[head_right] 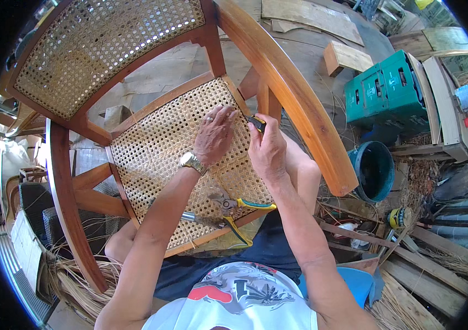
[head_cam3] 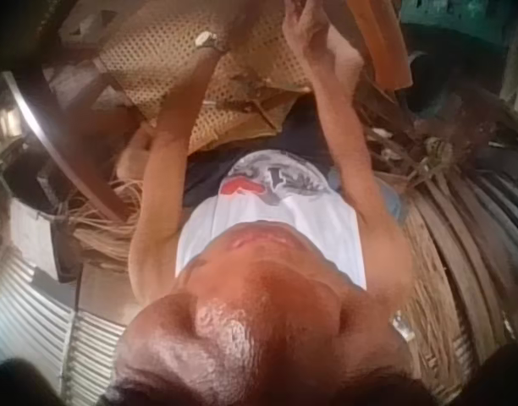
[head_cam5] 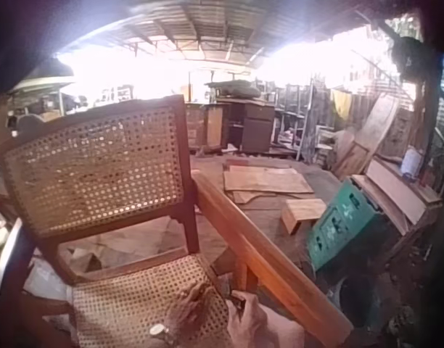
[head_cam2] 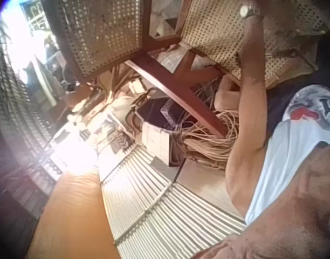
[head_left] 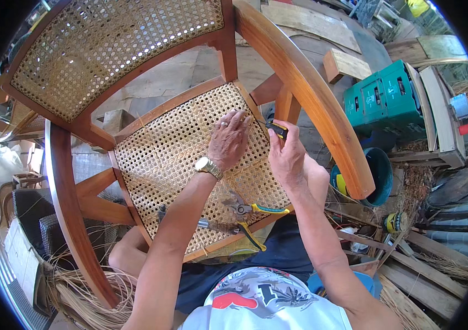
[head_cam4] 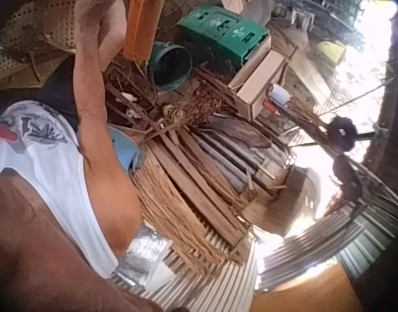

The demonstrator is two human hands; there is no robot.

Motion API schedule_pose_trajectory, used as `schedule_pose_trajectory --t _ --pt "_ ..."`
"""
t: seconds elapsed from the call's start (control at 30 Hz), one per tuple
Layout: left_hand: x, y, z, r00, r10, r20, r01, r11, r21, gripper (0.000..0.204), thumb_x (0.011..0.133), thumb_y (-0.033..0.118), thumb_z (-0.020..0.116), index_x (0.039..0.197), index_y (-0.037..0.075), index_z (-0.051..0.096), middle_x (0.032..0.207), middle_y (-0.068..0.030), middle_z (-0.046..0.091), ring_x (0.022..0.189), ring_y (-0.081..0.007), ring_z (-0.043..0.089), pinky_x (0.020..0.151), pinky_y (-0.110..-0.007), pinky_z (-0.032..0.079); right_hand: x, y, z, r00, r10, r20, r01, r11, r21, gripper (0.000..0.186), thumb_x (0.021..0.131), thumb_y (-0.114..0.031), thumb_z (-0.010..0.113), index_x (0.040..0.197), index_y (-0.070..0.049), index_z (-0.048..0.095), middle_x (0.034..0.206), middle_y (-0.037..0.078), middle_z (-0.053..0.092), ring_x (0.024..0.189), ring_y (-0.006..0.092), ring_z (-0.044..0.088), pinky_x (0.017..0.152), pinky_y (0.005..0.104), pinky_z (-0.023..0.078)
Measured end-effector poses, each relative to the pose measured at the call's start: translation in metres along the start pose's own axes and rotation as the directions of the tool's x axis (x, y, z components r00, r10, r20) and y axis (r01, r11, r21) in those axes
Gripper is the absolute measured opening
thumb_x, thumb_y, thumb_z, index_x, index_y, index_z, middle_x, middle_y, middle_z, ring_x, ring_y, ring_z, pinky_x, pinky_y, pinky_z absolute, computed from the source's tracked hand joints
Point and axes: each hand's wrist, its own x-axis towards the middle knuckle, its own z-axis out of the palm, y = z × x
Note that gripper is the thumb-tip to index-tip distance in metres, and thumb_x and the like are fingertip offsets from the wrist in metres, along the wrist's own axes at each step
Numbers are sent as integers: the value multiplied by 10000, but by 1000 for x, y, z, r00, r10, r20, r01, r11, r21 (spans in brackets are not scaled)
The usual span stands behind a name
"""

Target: Repairing or replacing the cane webbing on a wooden chair seat using manual tools.

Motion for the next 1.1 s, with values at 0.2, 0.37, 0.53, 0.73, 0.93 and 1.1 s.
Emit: schedule_pose_trajectory --t 0.2,0.37,0.53,0.73,0.93,1.1 --pt "-2 1 -1 1000 8 8 -8 1000 16 505 908 107 608 1410 75 566 1467 -117 503 1390 -343 447 1178 -461 361 6 -6 4 998 40 46 -37 997 -67 273 999 -71 668 1236 -42 535 1012 180 723 922 284 758 767 370 601" --pt "-2 1 3 999 -30 -33 29 999 -23 471 931 118 587 1398 58 563 1454 -142 531 1378 -350 469 1178 -472 363 10 -8 2 999 42 14 -42 999 -3 299 994 -92 672 1234 -37 502 926 213 681 822 361 731 673 425 563" --pt "-3 1 5 997 -41 -65 39 998 -39 465 931 125 584 1390 53 565 1455 -152 533 1371 -355 478 1179 -474 362 11 -9 3 999 26 25 -25 999 -48 284 997 -103 671 1222 -39 511 907 217 690 812 370 733 671 433 564" --pt "-2 1 1 999 -7 -39 6 1000 -25 473 905 115 594 1375 67 588 1459 -143 529 1378 -355 466 1181 -478 359 17 -13 5 997 60 53 -56 996 -62 265 994 -110 674 1196 -33 521 896 221 694 830 375 734 679 441 562" --pt "-2 3 0 999 -12 -36 12 1000 -24 488 889 102 594 1377 90 601 1464 -135 527 1387 -347 457 1180 -482 359 22 -21 3 996 64 60 -57 992 -108 256 991 -108 676 1173 -19 519 871 219 695 827 371 737 686 436 567" --pt "-4 1 3 1000 -27 -1 27 1000 13 476 934 193 594 1403 111 592 1491 -134 509 1405 -335 448 1197 -484 326 23 -20 3 994 80 72 -72 992 -100 256 991 -111 674 1167 -13 517 872 223 695 825 374 738 689 435 574"
